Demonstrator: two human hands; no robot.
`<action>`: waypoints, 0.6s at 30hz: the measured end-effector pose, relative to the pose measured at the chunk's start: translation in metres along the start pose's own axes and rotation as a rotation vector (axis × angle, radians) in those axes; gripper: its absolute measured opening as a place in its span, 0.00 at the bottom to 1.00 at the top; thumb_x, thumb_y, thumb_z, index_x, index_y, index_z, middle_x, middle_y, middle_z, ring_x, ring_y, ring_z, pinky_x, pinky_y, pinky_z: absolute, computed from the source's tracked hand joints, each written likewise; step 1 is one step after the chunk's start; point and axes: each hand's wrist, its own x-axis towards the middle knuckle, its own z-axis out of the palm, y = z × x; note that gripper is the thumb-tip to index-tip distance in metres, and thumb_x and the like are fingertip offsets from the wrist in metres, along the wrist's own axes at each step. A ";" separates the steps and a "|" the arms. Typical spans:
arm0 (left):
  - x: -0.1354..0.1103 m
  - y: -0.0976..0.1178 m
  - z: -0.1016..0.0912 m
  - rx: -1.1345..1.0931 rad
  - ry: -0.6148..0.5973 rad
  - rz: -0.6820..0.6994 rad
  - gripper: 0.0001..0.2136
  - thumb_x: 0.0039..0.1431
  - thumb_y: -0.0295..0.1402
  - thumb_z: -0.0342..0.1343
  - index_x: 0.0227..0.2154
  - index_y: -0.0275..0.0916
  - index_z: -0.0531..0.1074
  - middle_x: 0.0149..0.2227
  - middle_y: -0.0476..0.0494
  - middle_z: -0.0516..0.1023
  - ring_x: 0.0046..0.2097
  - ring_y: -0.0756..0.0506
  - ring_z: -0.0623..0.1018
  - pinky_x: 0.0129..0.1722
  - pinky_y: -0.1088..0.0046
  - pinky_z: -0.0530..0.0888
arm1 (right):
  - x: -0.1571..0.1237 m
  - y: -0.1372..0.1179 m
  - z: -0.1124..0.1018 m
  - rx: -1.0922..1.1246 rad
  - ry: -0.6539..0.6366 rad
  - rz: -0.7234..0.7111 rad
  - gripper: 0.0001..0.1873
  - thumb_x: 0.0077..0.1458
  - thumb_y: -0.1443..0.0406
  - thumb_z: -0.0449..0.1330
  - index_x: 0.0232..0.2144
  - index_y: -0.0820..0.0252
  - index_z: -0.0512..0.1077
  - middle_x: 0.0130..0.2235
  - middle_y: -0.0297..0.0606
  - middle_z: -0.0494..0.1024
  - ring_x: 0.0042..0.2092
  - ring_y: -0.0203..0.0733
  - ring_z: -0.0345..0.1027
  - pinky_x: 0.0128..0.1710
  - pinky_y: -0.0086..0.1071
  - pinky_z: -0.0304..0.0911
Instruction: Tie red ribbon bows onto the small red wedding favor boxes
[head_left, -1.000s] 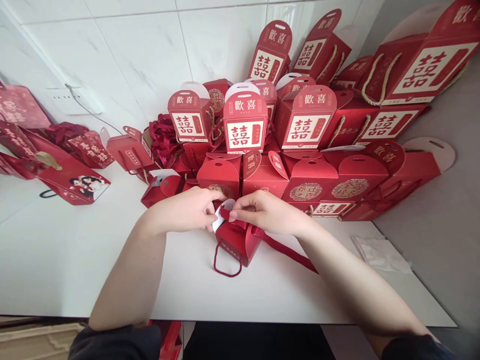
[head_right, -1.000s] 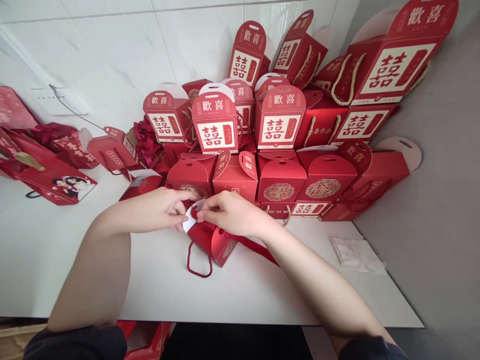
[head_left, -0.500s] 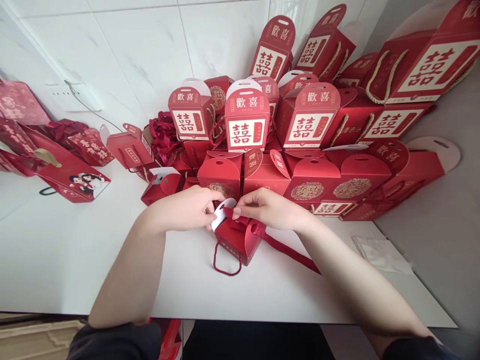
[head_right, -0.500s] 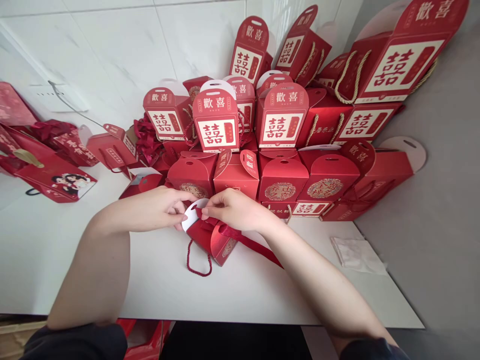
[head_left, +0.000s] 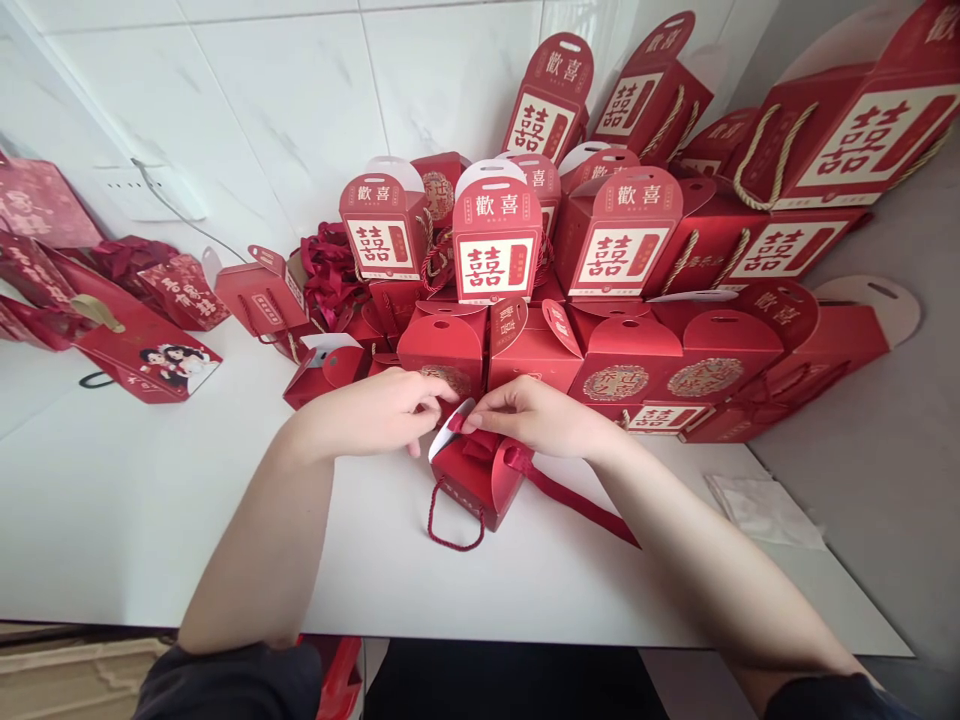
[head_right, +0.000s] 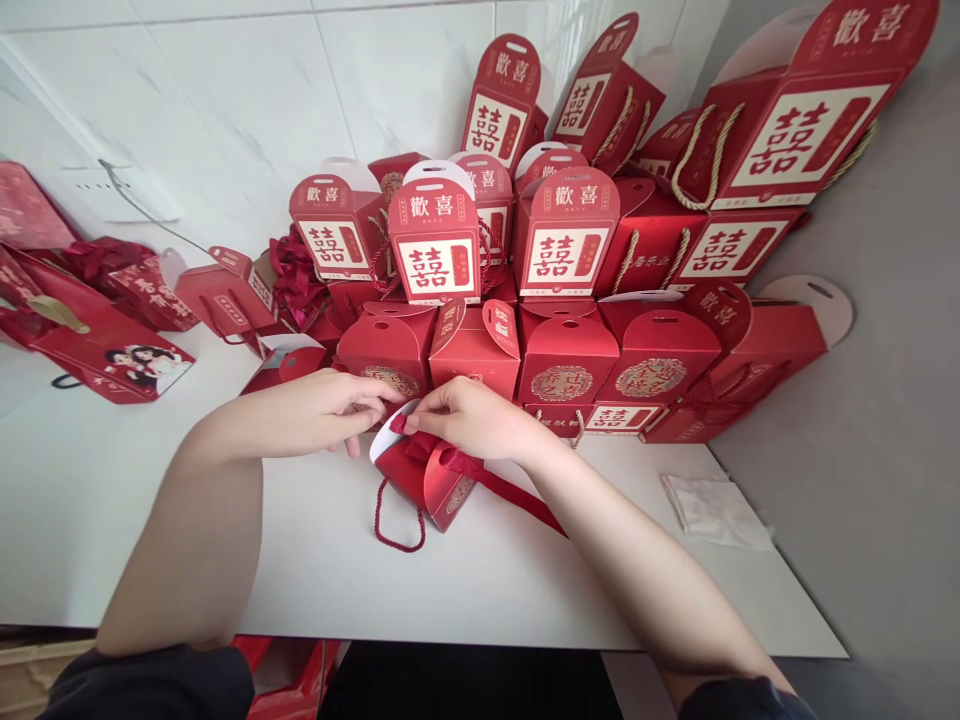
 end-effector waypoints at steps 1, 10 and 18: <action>0.002 0.001 0.001 0.003 0.007 0.003 0.18 0.61 0.35 0.46 0.52 0.43 0.70 0.34 0.49 0.81 0.33 0.48 0.80 0.32 0.76 0.70 | 0.000 0.000 0.000 -0.019 0.006 0.009 0.19 0.60 0.55 0.55 0.38 0.61 0.81 0.25 0.31 0.70 0.24 0.31 0.52 0.24 0.29 0.52; 0.008 0.007 0.007 0.120 0.096 0.061 0.11 0.58 0.36 0.49 0.33 0.41 0.76 0.29 0.50 0.79 0.29 0.48 0.74 0.29 0.73 0.65 | -0.001 0.000 0.002 -0.075 0.017 0.012 0.20 0.60 0.54 0.55 0.37 0.61 0.80 0.27 0.33 0.75 0.25 0.32 0.57 0.26 0.29 0.56; -0.007 0.001 -0.014 -0.073 0.255 -0.049 0.06 0.56 0.34 0.49 0.29 0.40 0.69 0.29 0.50 0.79 0.32 0.47 0.78 0.28 0.75 0.68 | -0.012 -0.008 -0.012 -0.040 -0.046 -0.093 0.16 0.62 0.56 0.55 0.39 0.60 0.78 0.36 0.37 0.79 0.35 0.37 0.69 0.35 0.30 0.62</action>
